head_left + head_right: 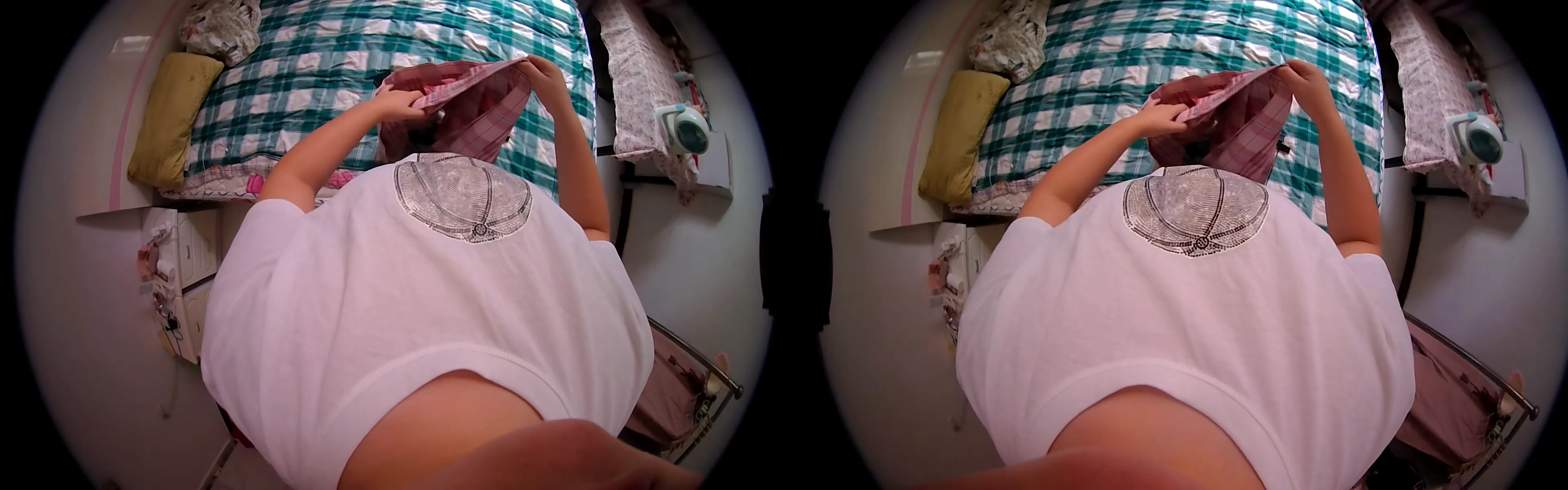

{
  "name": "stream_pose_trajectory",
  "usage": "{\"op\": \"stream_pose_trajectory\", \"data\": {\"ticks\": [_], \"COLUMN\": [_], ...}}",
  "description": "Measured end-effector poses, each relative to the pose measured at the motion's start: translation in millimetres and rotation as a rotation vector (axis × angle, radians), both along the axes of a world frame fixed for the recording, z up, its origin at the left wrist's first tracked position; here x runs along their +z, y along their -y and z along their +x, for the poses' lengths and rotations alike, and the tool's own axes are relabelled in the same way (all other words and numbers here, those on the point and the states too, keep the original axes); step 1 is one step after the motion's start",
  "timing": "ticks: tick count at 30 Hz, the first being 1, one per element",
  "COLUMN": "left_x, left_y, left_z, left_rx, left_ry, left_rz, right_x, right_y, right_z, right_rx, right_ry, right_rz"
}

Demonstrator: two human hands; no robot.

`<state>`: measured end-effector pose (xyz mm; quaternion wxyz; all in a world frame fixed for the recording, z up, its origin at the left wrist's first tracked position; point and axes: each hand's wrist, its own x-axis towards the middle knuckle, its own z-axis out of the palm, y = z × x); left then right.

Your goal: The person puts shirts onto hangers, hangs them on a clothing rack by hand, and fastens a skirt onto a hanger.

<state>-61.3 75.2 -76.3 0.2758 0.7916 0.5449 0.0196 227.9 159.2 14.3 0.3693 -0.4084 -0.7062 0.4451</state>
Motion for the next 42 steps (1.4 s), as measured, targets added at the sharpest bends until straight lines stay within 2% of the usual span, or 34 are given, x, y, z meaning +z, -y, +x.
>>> {"op": "stream_pose_trajectory", "data": {"ticks": [1,6,9,10,13,18,24,30,33,35,37,40,42], "left_x": [2.3,-2.6,0.2,5.2,25.8,64.6,83.4,118.3,124.8,116.7,114.4,118.2,122.6], "left_y": [1.7,2.3,-3.6,-2.4,-6.5,-9.0,0.6,15.9,13.3,7.5,4.2,4.6,6.6], "left_z": [-4.2,-16.9,-39.2,-43.1,-54.4,-57.0,-50.5,-22.4,-3.3,4.1,9.8,13.4,11.4], "left_rx": [-0.091,-0.154,-0.082,-0.067,-0.087,-0.24,-0.227,-0.332,-0.371,-0.391,-0.401,-0.351,-0.253], "left_ry": [-0.128,-0.213,-0.004,0.044,0.103,-0.158,-0.098,0.07,0.183,0.241,0.241,0.149,0.081], "left_rz": [-0.005,0.139,0.096,0.165,0.163,0.413,0.493,0.58,0.627,0.621,0.594,0.516,0.457], "right_x": [-3.1,3.2,-5.4,-5.6,-3.8,20.7,-9.0,-13.9,-46.3,-50.8,-71.9,-46.8,-59.6], "right_y": [-1.9,6.6,-2.9,-2.0,1.3,29.7,18.6,21.0,22.8,37.7,58.1,69.5,69.7], "right_z": [4.4,24.2,53.6,61.0,77.0,69.1,72.9,67.0,53.6,34.0,13.9,-24.1,-36.4], "right_rx": [0.002,-0.018,-0.007,0.02,0.116,0.222,0.273,0.128,0.162,0.3,0.243,0.445,0.445], "right_ry": [0.006,0.064,0.111,0.115,0.214,0.4,0.419,1.058,1.107,1.015,0.844,0.873,0.368], "right_rz": [-0.035,-0.047,-0.078,-0.092,-0.164,-0.263,-0.16,0.154,0.088,0.15,0.497,0.188,-0.136]}}
